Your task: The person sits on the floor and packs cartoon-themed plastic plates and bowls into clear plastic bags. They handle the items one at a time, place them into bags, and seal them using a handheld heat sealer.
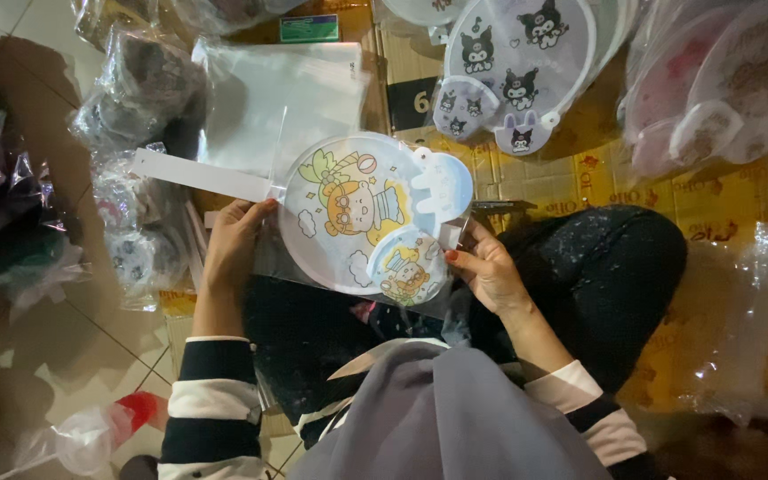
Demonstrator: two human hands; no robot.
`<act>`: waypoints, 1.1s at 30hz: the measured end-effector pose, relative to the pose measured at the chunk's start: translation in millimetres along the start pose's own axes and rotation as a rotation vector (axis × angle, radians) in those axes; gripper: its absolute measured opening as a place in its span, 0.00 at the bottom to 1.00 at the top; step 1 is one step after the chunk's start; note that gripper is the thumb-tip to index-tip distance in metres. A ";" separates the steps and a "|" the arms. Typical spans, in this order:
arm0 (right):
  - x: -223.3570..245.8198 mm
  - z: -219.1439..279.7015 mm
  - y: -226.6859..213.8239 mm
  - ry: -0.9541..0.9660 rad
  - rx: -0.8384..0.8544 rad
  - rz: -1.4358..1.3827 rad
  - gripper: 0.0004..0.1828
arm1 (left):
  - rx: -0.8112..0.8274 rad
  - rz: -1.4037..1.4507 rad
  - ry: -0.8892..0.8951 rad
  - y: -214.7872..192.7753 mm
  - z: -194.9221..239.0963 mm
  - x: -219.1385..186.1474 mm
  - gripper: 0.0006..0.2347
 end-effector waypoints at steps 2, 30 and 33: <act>6.0 0.6 5.7 -0.028 0.005 0.015 0.31 | -0.052 0.044 0.057 7.0 13.9 -14.6 0.05; 136.3 -18.1 10.9 -0.569 -0.066 0.557 0.28 | 0.277 -0.228 0.298 48.7 -0.7 -60.3 0.20; 213.0 0.8 147.5 -1.096 0.285 1.179 0.17 | 0.394 -0.476 0.313 90.5 4.0 -70.2 0.20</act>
Point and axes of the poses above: each hand's wrist, its own z-axis away from the middle knuckle, its own y-axis out of the palm, x = y × z, the point moved 10 cm from there along -z, towards the middle knuckle, and after that the axes turned 12 degrees about -y, right-handed, at the moved point
